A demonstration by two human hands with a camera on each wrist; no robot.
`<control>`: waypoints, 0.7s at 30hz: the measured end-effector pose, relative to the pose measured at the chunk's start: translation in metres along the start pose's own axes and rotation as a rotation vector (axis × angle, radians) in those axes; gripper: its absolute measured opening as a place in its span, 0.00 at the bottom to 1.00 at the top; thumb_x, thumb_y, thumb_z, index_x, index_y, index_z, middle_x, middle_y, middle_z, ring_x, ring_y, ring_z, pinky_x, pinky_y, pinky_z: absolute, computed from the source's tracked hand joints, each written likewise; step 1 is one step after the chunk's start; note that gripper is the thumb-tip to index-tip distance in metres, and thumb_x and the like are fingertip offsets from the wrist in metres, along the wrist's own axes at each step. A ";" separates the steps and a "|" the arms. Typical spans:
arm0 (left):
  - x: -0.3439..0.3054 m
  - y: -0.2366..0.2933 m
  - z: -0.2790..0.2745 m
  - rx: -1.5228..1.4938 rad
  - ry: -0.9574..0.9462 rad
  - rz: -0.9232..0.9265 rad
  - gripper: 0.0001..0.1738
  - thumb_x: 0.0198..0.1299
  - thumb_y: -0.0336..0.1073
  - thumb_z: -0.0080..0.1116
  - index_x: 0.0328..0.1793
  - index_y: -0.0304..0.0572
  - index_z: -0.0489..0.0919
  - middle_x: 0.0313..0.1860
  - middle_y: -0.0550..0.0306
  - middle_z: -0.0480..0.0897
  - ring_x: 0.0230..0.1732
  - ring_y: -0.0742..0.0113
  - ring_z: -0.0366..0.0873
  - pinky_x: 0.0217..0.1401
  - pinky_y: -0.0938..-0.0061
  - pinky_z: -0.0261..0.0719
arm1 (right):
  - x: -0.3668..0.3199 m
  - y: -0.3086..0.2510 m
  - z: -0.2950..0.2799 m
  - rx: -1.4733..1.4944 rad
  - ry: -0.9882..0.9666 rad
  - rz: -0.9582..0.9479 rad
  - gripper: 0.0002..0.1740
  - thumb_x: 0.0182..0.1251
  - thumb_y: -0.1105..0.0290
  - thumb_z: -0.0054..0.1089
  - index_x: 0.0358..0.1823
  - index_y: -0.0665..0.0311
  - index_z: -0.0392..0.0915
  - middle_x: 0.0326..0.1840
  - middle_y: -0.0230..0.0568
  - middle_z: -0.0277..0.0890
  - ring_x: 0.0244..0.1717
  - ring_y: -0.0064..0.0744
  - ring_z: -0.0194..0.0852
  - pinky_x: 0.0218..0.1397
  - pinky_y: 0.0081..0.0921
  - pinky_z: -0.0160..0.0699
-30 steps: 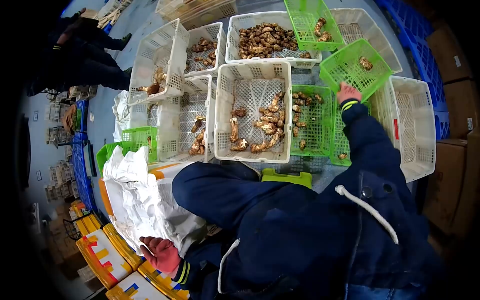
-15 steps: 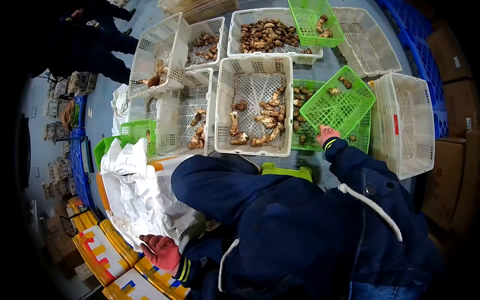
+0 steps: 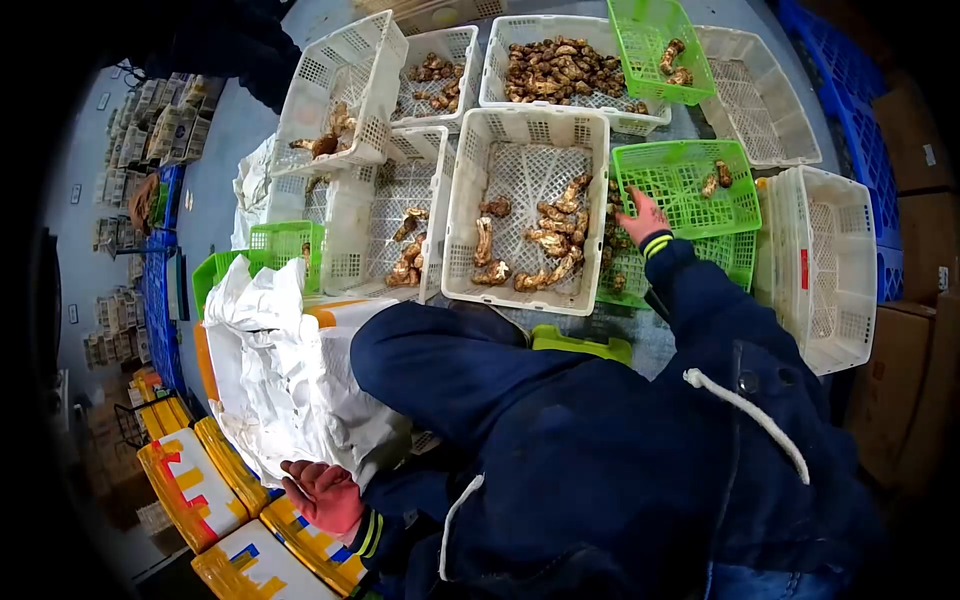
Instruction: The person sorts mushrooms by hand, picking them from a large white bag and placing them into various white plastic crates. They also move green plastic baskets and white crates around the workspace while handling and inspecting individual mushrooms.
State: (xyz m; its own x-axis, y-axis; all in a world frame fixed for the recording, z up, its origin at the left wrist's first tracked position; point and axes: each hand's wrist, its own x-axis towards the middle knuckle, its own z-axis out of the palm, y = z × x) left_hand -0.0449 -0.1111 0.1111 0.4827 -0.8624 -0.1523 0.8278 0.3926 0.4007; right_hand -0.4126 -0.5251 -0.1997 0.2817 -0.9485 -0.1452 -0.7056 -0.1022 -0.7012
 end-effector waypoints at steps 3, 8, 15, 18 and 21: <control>0.009 -0.014 0.014 0.042 0.139 0.144 0.16 0.63 0.43 0.44 0.52 0.45 0.73 0.33 0.71 0.69 0.29 0.78 0.62 0.32 0.83 0.62 | -0.040 -0.010 -0.028 -0.428 -0.125 0.023 0.43 0.46 0.53 0.62 0.64 0.59 0.54 0.60 0.50 0.59 0.61 0.46 0.56 0.63 0.39 0.56; 0.012 -0.016 -0.001 0.034 0.252 0.147 0.14 0.63 0.43 0.44 0.49 0.48 0.74 0.30 0.73 0.66 0.27 0.78 0.59 0.30 0.83 0.61 | -0.058 0.039 -0.042 -0.887 -0.169 -0.059 0.29 0.47 0.59 0.63 0.54 0.48 0.67 0.48 0.43 0.69 0.54 0.41 0.64 0.53 0.38 0.63; 0.002 0.000 -0.022 0.069 0.081 0.075 0.20 0.65 0.47 0.36 0.55 0.47 0.70 0.40 0.68 0.74 0.28 0.75 0.63 0.29 0.82 0.62 | 0.001 0.045 -0.019 -0.776 0.027 -0.121 0.10 0.55 0.67 0.53 0.39 0.50 0.78 0.29 0.42 0.77 0.33 0.42 0.74 0.35 0.37 0.73; 0.006 -0.010 -0.009 0.055 0.107 0.073 0.20 0.65 0.47 0.37 0.55 0.47 0.70 0.40 0.69 0.74 0.28 0.75 0.63 0.30 0.83 0.62 | 0.009 0.049 -0.014 -0.727 0.051 -0.131 0.11 0.57 0.66 0.53 0.41 0.51 0.77 0.32 0.41 0.76 0.34 0.42 0.74 0.39 0.36 0.73; 0.005 -0.008 -0.013 0.071 0.138 0.083 0.19 0.65 0.47 0.38 0.55 0.47 0.70 0.39 0.69 0.74 0.28 0.76 0.63 0.30 0.83 0.62 | 0.017 0.047 -0.017 -0.688 0.102 -0.140 0.12 0.57 0.68 0.52 0.43 0.52 0.76 0.34 0.41 0.76 0.34 0.42 0.73 0.38 0.35 0.73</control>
State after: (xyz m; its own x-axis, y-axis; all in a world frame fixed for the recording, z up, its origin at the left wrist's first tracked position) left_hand -0.0455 -0.1146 0.0952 0.5872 -0.7742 -0.2363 0.7635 0.4326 0.4795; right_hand -0.4522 -0.5508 -0.2236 0.3615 -0.9324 0.0034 -0.9272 -0.3599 -0.1033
